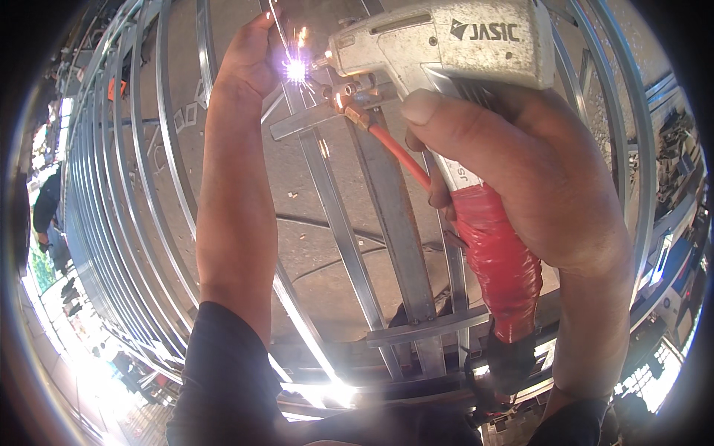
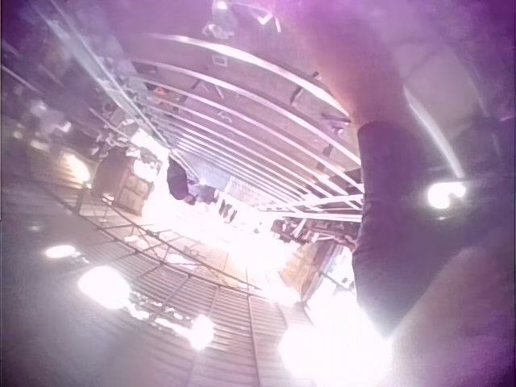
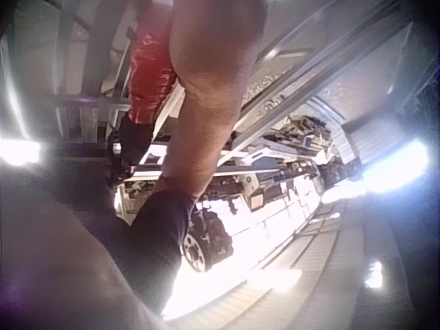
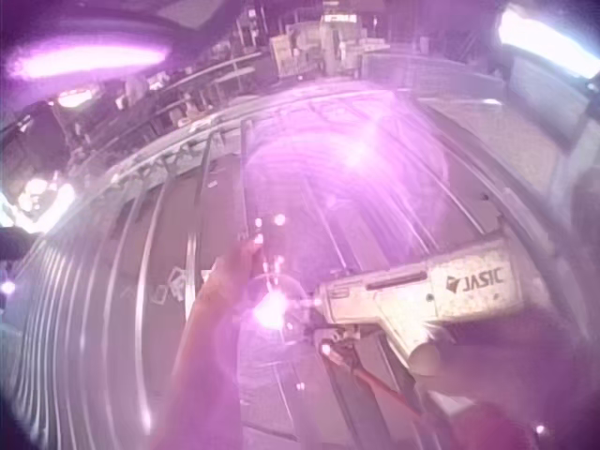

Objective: The person welds metal plates onto a large curved metal frame using a handheld welding gun. They repeatedly position plates, weld them in place, and move to the next section of the frame.

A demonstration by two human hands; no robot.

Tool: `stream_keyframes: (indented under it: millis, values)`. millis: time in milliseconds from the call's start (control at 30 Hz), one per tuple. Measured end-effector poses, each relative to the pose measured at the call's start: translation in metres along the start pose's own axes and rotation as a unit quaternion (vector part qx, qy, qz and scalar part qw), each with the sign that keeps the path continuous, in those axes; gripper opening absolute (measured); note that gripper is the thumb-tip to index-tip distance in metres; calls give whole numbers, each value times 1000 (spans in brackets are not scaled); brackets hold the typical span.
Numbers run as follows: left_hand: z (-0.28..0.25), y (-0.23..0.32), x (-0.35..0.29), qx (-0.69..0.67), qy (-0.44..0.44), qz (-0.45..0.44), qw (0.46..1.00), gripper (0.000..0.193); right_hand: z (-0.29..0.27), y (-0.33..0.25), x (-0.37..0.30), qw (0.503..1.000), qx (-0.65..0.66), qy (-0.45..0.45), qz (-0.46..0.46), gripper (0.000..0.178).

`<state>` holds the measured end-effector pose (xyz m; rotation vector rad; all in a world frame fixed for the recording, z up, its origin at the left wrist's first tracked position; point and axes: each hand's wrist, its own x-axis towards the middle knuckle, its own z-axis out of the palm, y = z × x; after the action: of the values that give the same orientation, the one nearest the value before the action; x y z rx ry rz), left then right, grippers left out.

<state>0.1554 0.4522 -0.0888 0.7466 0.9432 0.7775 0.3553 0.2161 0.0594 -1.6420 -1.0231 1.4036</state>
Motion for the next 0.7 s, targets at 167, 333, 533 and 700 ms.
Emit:
stream_keyframes:
  millis: [167, 333, 533, 700]
  values:
    - [3, 0, -1, -5, -6, -2, 1000, 37, 2, -14, -9, 998, 1, 19, 57, 40]
    - [-8, -6, 5, -31, 7, 1, 1000, 36, 10, -45, -33, 983, -27, 170, -61, 46]
    - [-1, 3, -10, 2, 76, -36, 996, 35, 15, -124, -45, 977, 54, 136, -153, 44]
    - [3, -7, 1, 76, 101, -31, 991, 35, 24, -130, -5, 974, -12, 216, -73, 47]
